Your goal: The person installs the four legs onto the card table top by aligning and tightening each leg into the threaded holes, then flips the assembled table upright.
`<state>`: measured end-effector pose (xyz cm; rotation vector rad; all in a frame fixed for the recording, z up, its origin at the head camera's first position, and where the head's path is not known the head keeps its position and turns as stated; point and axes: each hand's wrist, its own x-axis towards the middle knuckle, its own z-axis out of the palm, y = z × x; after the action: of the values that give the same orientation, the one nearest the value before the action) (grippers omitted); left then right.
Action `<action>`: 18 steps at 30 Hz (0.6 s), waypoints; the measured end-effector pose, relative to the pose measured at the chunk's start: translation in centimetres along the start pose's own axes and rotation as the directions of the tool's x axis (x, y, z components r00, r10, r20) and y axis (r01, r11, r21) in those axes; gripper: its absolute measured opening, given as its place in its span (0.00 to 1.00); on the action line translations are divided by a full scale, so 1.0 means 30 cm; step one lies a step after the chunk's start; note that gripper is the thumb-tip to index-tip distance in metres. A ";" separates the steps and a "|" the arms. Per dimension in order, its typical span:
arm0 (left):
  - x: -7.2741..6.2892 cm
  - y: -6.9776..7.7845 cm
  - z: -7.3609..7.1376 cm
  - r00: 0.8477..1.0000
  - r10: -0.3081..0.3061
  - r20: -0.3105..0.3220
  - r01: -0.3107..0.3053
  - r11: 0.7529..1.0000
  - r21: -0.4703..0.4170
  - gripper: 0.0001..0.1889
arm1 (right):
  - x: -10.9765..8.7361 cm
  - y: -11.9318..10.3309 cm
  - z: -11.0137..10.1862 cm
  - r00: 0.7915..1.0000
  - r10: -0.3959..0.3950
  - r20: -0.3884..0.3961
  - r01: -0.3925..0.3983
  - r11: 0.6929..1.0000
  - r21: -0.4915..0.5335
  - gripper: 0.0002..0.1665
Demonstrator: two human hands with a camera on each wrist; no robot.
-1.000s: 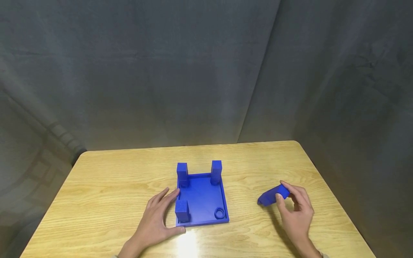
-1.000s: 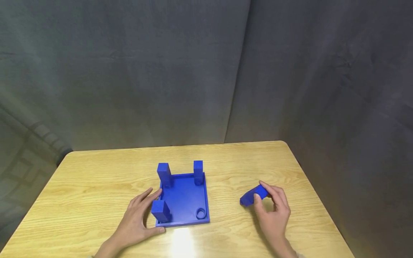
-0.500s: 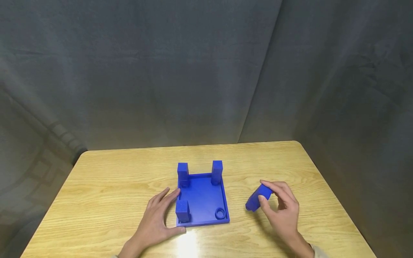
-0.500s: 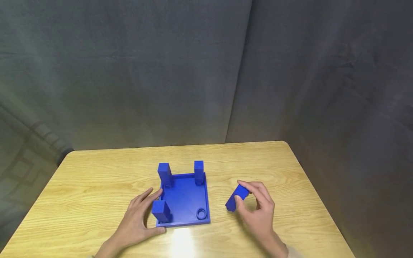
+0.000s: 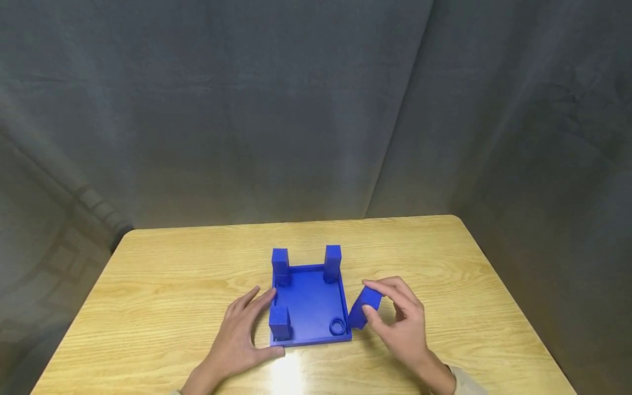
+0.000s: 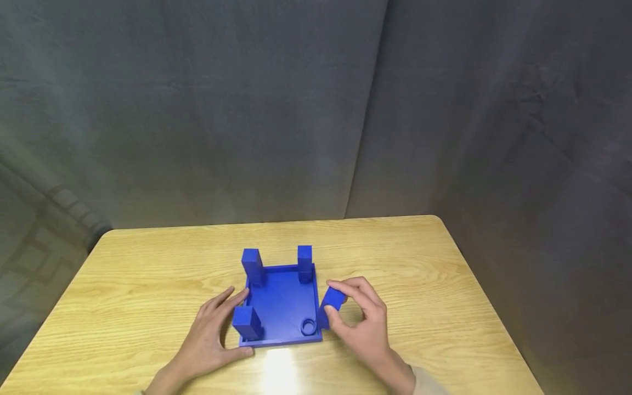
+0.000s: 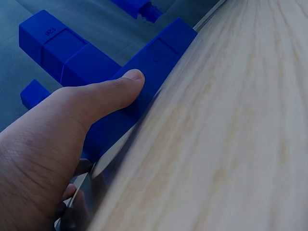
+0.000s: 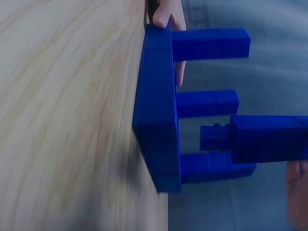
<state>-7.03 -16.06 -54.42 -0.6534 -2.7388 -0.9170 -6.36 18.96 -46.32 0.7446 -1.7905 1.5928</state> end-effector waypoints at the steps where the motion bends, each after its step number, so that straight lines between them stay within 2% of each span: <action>1: 0.000 0.000 0.000 1.000 0.001 0.001 -0.001 1.000 0.000 0.62 | 0.001 -0.002 0.010 1.000 0.006 0.008 -0.006 1.000 -0.004 0.32; 9: -0.001 0.004 0.001 1.000 -0.005 0.002 0.005 1.000 -0.008 0.62 | -0.006 -0.010 0.060 0.996 0.067 0.065 -0.064 0.997 -0.054 0.33; 18: -0.002 0.000 -0.004 1.000 0.000 -0.007 0.000 1.000 -0.003 0.62 | -0.020 0.002 0.076 0.992 0.094 0.080 -0.092 0.995 -0.036 0.31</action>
<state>-6.97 -16.15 -54.34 -0.6490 -2.7316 -0.9217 -6.20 16.71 -47.00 0.7303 -1.9311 1.6096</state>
